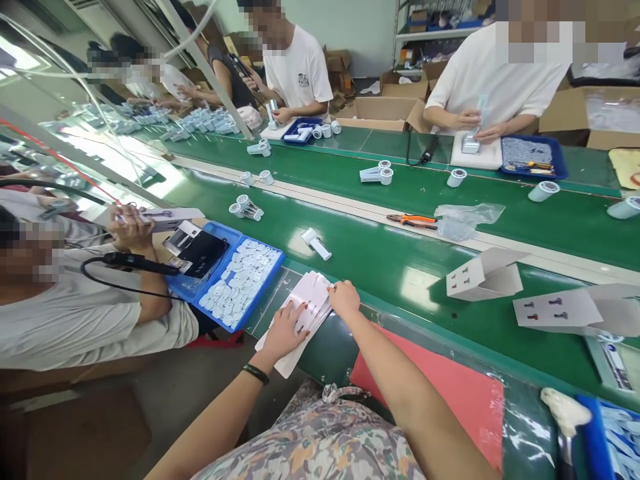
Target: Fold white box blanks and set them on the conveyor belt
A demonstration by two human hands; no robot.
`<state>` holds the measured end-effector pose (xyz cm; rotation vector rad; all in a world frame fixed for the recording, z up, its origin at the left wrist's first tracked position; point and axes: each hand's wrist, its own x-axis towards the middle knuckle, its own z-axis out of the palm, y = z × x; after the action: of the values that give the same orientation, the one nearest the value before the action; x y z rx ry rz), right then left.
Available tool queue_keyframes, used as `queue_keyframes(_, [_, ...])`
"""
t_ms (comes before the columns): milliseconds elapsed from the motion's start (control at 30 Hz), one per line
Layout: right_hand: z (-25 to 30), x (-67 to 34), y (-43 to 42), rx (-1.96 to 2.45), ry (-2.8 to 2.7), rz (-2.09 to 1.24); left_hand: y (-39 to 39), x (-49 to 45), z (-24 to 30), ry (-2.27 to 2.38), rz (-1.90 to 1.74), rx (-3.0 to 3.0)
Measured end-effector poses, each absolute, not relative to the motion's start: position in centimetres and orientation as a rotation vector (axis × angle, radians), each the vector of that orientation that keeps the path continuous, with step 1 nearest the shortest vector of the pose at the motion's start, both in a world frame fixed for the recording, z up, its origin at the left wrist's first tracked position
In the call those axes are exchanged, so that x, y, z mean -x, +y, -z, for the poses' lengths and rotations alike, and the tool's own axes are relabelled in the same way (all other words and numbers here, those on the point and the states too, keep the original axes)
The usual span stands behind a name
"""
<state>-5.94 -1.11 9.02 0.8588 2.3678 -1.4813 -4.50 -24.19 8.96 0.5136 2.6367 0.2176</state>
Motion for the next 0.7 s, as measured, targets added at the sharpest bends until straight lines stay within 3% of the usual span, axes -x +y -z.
queue_keyframes(133, [-9.8,7.7,-2.1,-0.862,2.298,1.497,-24.8,4.2,-9.0,2.647,-0.375,-0.491])
queue_keyframes(333, [-13.0,3.4,-2.2,-0.715,2.013,1.892,-26.7,7.1,-12.2,2.742,-0.752,-0.428])
queue_keyframes(533, [-17.5,-6.5,1.1,-0.655,1.749,2.164,-23.9,7.5,-15.9,2.357,-1.104,-0.699])
queue_keyframes(700, [-19.3,-13.2,3.3,-0.736,1.613,2.153,-19.3,3.5,-18.3,2.093,-1.143,-0.932])
